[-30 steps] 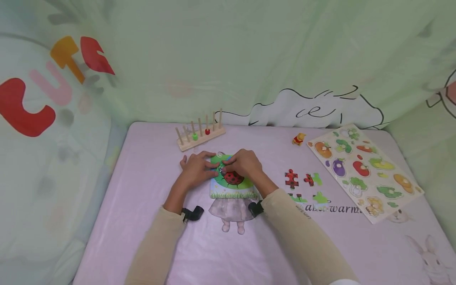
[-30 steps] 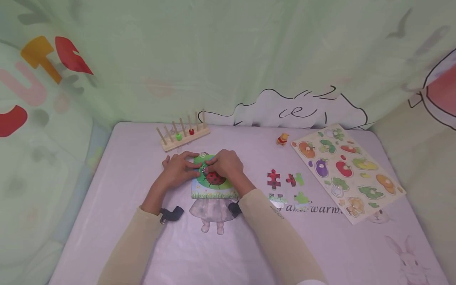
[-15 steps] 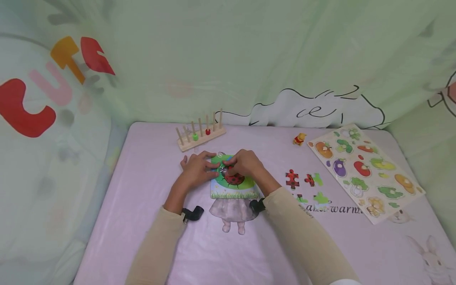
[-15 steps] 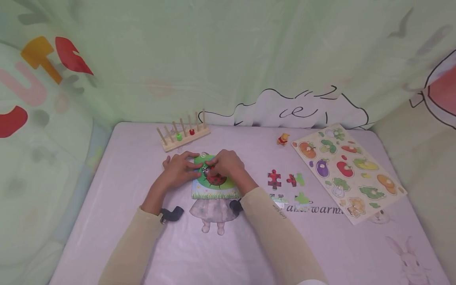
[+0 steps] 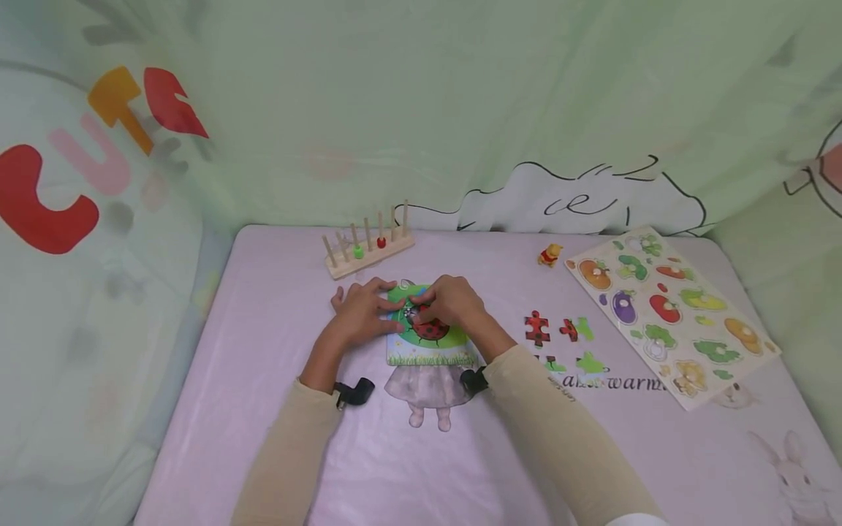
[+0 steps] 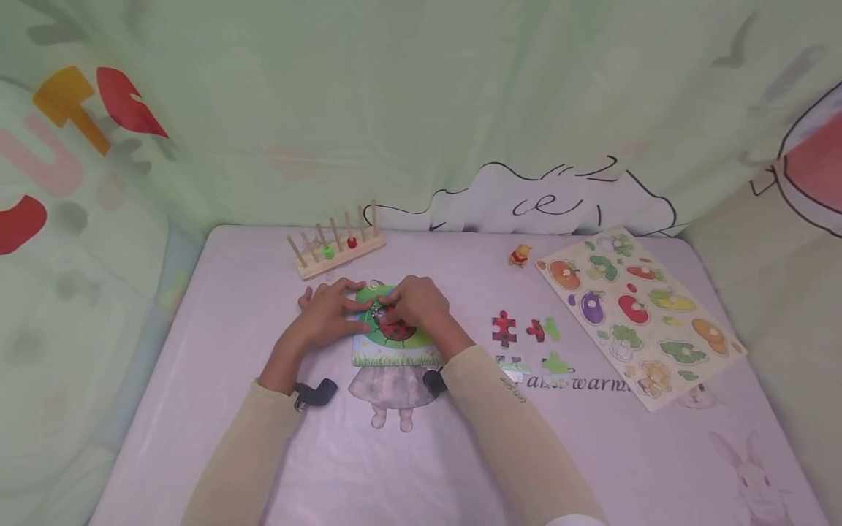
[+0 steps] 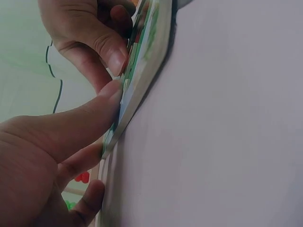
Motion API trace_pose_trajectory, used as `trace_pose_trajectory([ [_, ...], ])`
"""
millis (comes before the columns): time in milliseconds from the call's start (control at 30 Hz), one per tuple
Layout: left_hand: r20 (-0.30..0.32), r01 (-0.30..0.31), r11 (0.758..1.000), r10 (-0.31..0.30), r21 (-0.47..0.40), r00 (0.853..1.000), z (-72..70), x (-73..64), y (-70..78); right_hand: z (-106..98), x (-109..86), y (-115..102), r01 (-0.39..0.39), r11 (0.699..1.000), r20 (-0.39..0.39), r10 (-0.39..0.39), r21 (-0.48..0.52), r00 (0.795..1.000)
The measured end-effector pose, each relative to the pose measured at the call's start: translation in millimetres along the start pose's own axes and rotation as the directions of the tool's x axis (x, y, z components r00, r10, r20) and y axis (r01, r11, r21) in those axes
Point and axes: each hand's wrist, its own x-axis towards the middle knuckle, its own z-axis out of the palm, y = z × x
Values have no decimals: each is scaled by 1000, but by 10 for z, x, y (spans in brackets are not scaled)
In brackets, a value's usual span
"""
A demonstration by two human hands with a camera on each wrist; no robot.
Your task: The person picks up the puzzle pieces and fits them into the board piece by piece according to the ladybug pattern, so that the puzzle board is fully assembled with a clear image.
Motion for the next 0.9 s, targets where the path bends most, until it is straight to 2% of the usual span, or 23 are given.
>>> trace_pose_trajectory([
  [233, 15, 11, 1000, -11, 12, 1000, -5, 4, 2, 4, -19, 26, 35, 999, 14, -35, 23, 999],
  [400, 23, 17, 1000, -17, 20, 1000, -12, 10, 22, -30, -45, 97, 150, 986, 24, -152, 66, 988],
  [600, 32, 25, 999, -26, 28, 999, -17, 29, 42, -104, -78, 251, 270, 962, 20, -271, 42, 962],
  [900, 39, 43, 999, -44, 22, 998, -35, 30, 41, -297, -220, 564, 280, 956, -54, -276, 83, 960],
])
